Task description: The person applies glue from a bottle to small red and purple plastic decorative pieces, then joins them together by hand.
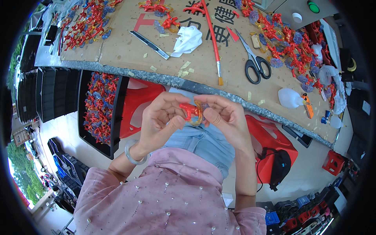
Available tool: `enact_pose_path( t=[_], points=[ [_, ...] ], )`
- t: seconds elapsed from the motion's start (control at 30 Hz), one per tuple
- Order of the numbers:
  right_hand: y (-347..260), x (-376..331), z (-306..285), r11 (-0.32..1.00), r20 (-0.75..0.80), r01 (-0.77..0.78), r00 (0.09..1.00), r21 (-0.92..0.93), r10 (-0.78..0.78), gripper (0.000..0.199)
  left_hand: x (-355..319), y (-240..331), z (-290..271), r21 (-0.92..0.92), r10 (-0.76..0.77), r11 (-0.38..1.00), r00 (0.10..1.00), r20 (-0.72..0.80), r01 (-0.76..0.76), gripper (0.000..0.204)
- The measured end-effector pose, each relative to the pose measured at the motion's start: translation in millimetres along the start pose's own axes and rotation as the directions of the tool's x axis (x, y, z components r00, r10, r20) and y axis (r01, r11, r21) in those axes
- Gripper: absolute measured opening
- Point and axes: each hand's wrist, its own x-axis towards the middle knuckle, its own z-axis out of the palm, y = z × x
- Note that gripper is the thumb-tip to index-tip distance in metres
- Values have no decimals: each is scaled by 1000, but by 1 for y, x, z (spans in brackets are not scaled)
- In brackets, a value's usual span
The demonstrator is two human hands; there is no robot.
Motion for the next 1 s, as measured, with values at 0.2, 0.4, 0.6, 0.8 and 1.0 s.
enact_pose_path(
  t=[0.2, 0.4, 0.6, 0.8, 1.0],
  points=[
    [23, 1, 8, 874, 158, -264, 963, 409, 217, 45, 3, 7, -10, 421, 34, 906, 985, -168, 40, 11],
    [37, -2, 22, 571, 280, -403, 914, 715, 294, 49, 6, 13, -28, 459, -90, 873, 981, -174, 161, 11],
    [37, -2, 27, 475, 318, -430, 899, 768, 300, 51, 8, 20, -32, 281, -231, 925, 966, -121, 256, 12],
    [38, 0, 34, 440, 316, -428, 898, 789, 306, 51, 10, 17, -31, 174, -202, 960, 973, -108, 218, 13],
    [41, 0, 39, 438, 339, -451, 887, 778, 313, 50, 9, 12, -39, 114, -260, 957, 962, -81, 268, 17]
  ],
)
